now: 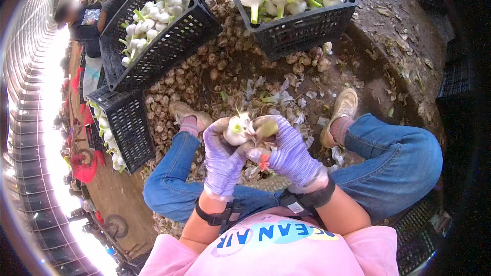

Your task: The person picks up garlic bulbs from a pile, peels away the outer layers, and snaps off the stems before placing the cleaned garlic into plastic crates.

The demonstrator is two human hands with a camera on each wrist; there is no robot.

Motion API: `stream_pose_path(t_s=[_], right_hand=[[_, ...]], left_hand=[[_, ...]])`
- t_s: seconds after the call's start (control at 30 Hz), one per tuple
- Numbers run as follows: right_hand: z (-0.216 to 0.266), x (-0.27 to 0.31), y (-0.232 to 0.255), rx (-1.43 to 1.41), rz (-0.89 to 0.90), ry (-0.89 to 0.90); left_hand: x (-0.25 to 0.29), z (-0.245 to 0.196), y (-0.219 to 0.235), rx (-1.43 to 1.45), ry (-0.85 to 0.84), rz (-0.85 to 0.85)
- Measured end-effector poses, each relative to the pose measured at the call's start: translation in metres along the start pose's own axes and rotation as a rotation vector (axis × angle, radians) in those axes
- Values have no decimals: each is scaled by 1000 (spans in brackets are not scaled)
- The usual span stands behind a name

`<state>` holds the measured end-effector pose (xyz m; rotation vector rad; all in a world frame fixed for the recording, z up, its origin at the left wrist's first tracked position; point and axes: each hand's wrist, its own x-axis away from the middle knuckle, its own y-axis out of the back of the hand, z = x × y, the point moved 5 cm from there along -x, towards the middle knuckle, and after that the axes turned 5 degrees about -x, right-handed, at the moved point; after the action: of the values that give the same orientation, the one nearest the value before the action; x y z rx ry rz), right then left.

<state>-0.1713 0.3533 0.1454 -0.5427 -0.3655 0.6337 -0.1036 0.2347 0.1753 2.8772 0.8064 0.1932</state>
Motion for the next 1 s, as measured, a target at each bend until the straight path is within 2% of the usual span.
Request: stream_pose_path(t_s=[0.03, 0.07, 0.13, 0.17, 0.2, 0.27, 0.3, 0.4, 0.47, 0.53, 0.6, 0.67, 0.7, 0.8, 0.83, 0.87, 0.93, 0.97, 1.0], right_hand=[[0, 3, -1, 7, -47, -65], [0, 3, 0, 8, -50, -65], [-9, 4, 5, -85, -76, -186], [-11, 4, 11, 67, -63, -190], [-6, 2, 12, 66, -65, -192], [1, -2, 16, -225, -168, -306], [-1, -6, 27, -219, -177, -286], [-10, -6, 41, -235, -248, -251], [2, -5, 20, -197, -200, -276], [14, 0, -4, -122, -18, -55], [7, 2, -2, -18, -4, -62], [5, 5, 5, -84, -70, -207], [6, 3, 7, -189, -117, -357], [8, 4, 10, -99, -205, -258], [7, 1, 7, -187, -93, -214], [4, 1, 5, -187, -93, -213], [6, 4, -2, -137, -21, -96], [9, 3, -2, -1, -11, -105], [10, 4, -1, -2, -12, -105]], left_hand=[[-1, 1, 3, -215, -108, -19], [-1, 4, 3, -213, -107, -15], [2, -9, 1, -435, -269, 39], [2, -8, 1, -353, -133, 68], [1, -13, 4, -354, -131, 70], [2, -2, 4, 314, 338, 184], [4, -3, 3, 419, 406, 176], [4, 4, 7, 578, 417, 188], [4, 8, 7, 529, 381, 170], [2, 4, 8, 349, 199, 147], [3, 3, 8, 297, 178, 179], [6, 4, 7, 634, 394, 233], [7, 8, 7, 695, 381, 300], [6, 7, 3, 723, 411, 320], [3, 8, 2, 702, 353, 292], [4, 10, 1, 702, 353, 293], [6, 11, 6, 405, 246, 238], [5, 2, 3, 262, 155, 238], [6, 3, 5, 260, 157, 239]])
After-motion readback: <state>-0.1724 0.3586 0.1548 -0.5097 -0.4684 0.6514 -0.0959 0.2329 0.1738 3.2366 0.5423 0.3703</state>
